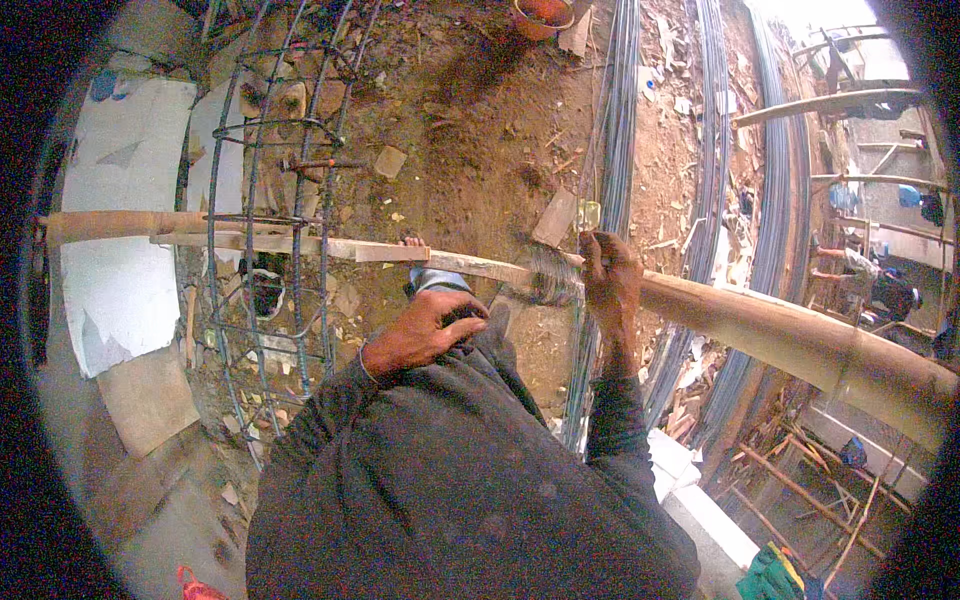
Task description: The person assembles a rebar cage by tying intersecting steel bars with wire using pliers. They repeatedly wrap wire around bar intersections and twist it to secure the joints, working along the length of the cage.
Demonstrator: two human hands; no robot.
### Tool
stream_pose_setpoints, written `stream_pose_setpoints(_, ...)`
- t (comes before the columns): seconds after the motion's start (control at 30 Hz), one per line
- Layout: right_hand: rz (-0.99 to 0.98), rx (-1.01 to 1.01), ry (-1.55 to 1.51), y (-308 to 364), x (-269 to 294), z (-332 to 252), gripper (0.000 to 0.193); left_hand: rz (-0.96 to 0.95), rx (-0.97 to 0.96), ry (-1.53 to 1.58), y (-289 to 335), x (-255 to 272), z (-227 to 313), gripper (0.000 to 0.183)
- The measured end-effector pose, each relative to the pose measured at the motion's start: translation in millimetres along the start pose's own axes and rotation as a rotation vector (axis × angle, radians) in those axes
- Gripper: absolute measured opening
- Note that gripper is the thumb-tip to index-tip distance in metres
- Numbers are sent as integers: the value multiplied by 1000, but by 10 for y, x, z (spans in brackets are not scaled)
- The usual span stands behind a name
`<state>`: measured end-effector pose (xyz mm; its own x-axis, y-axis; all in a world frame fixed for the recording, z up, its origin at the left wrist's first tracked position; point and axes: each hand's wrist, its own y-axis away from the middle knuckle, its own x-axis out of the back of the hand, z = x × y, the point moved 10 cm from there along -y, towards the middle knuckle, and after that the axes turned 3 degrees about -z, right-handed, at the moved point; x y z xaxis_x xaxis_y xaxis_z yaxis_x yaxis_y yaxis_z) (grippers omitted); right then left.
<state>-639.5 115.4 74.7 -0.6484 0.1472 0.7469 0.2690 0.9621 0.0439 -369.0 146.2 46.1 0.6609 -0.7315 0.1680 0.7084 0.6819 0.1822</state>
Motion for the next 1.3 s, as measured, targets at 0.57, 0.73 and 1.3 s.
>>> stream_pose_setpoints(0.57,-50,-359,-36,964,-1054,1631,31,295,-82,203,279,428,184,21)
stream_pose_setpoints(0.73,-713,-463,54,1603,-1676,1491,33,303,-39,169,298,396,104,21)
stream_pose_setpoints(1.3,-212,-41,133,747,-1194,962,21,180,-88,195,213,76,189,22)
